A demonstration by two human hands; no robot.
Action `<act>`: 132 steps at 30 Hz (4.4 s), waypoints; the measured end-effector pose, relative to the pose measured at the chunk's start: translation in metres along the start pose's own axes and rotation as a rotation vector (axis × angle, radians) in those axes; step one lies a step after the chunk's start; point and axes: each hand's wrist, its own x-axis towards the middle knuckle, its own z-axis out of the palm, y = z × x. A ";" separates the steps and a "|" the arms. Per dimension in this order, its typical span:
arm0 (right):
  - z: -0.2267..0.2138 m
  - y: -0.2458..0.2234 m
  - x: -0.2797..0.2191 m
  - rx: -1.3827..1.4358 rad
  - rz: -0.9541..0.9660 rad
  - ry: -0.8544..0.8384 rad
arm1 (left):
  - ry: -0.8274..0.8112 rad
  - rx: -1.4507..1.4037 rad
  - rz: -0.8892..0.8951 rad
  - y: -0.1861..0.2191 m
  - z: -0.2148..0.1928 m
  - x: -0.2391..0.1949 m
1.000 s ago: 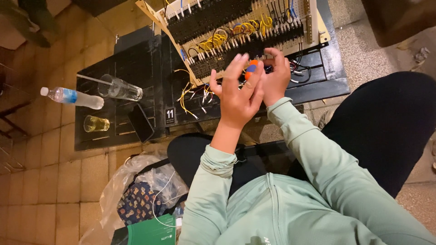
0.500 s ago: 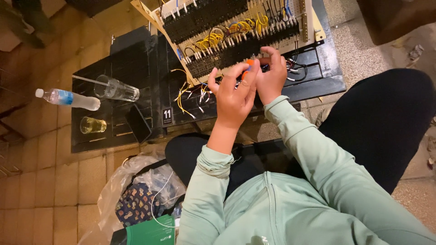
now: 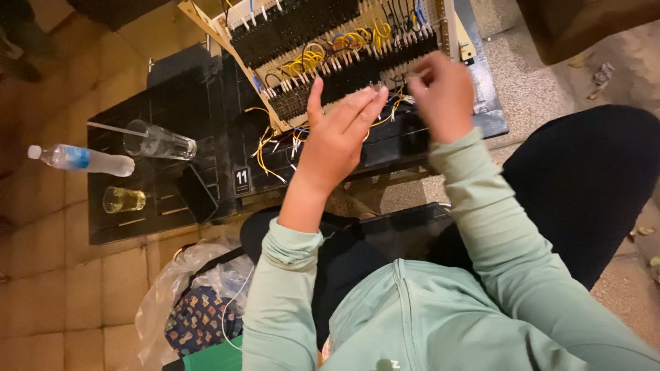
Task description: The person uses a screwdriver to connect and secure various colored wires into a terminal block on an electrical panel. They repeatedly insert wire ends into the terminals and tighten the screws to hold them in place.
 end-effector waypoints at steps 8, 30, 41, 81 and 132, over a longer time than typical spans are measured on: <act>0.021 0.121 -0.007 -0.335 0.074 -0.034 | 0.416 0.013 0.026 0.014 0.020 -0.002; -0.014 0.081 0.005 -0.230 0.023 -0.335 | 0.679 -1.335 -0.927 0.092 0.120 -0.068; -0.026 0.078 0.005 -0.300 0.014 -0.394 | 0.645 -1.362 -0.947 0.095 0.118 -0.072; -0.048 -0.081 -0.042 0.923 0.165 -0.377 | 0.891 -1.607 -1.019 0.043 0.073 -0.070; -0.028 -0.078 -0.060 0.936 0.280 -0.561 | 0.943 -1.178 -1.033 0.035 0.076 -0.071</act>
